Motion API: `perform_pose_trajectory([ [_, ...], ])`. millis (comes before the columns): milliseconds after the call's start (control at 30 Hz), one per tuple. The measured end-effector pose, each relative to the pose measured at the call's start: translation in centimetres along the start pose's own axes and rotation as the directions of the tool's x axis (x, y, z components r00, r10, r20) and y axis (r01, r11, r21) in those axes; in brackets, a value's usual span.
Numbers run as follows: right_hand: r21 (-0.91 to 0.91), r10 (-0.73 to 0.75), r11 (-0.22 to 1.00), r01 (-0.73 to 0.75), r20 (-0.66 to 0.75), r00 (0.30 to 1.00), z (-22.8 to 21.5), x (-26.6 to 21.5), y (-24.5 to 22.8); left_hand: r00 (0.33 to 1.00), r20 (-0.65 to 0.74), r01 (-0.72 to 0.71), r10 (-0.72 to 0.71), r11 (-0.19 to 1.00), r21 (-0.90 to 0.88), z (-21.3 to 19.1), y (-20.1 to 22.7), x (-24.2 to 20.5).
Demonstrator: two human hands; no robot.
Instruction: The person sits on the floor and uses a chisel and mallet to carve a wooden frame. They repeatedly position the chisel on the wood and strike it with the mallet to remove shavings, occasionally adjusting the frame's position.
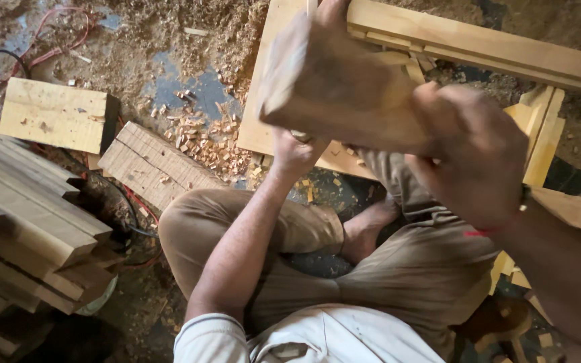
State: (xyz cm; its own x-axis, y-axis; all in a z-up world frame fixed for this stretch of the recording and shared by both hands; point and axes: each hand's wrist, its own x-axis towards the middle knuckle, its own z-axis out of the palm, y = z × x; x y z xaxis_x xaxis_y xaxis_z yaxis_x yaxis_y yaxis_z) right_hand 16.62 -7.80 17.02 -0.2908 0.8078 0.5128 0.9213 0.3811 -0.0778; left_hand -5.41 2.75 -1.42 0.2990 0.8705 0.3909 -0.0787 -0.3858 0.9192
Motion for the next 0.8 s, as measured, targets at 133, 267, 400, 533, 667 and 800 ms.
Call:
perform_pose_trajectory([
  [133,0.020,-0.081,0.996,0.082,-0.075,0.994,0.1,0.4,0.0,0.945,-0.326,-0.018,-0.019,0.994,-0.109,0.3,-0.4,-0.1],
  [267,-0.201,-0.207,0.957,0.209,0.030,0.978,0.0,0.6,0.0,0.995,0.017,-0.102,0.100,0.977,0.186,-0.1,-1.6,-0.5],
  [400,0.202,0.032,0.979,-0.015,-0.080,0.996,0.0,-0.3,-0.1,0.994,-0.016,0.109,-0.111,0.991,-0.074,0.1,-2.1,-1.3],
  [533,-0.030,-0.040,0.999,0.041,0.052,0.998,0.1,0.3,-0.2,0.995,-0.019,-0.101,0.102,0.994,0.050,0.3,-0.9,0.2],
  [667,-0.082,-0.014,0.996,0.018,0.050,0.999,-0.6,0.4,-0.6,0.996,-0.023,-0.091,0.090,0.996,-0.003,0.3,-0.2,0.0],
  [800,0.192,0.214,0.958,-0.214,0.022,0.977,-0.3,0.8,-1.1,0.999,-0.009,-0.036,0.036,0.999,0.014,-0.2,-0.2,-0.7],
])
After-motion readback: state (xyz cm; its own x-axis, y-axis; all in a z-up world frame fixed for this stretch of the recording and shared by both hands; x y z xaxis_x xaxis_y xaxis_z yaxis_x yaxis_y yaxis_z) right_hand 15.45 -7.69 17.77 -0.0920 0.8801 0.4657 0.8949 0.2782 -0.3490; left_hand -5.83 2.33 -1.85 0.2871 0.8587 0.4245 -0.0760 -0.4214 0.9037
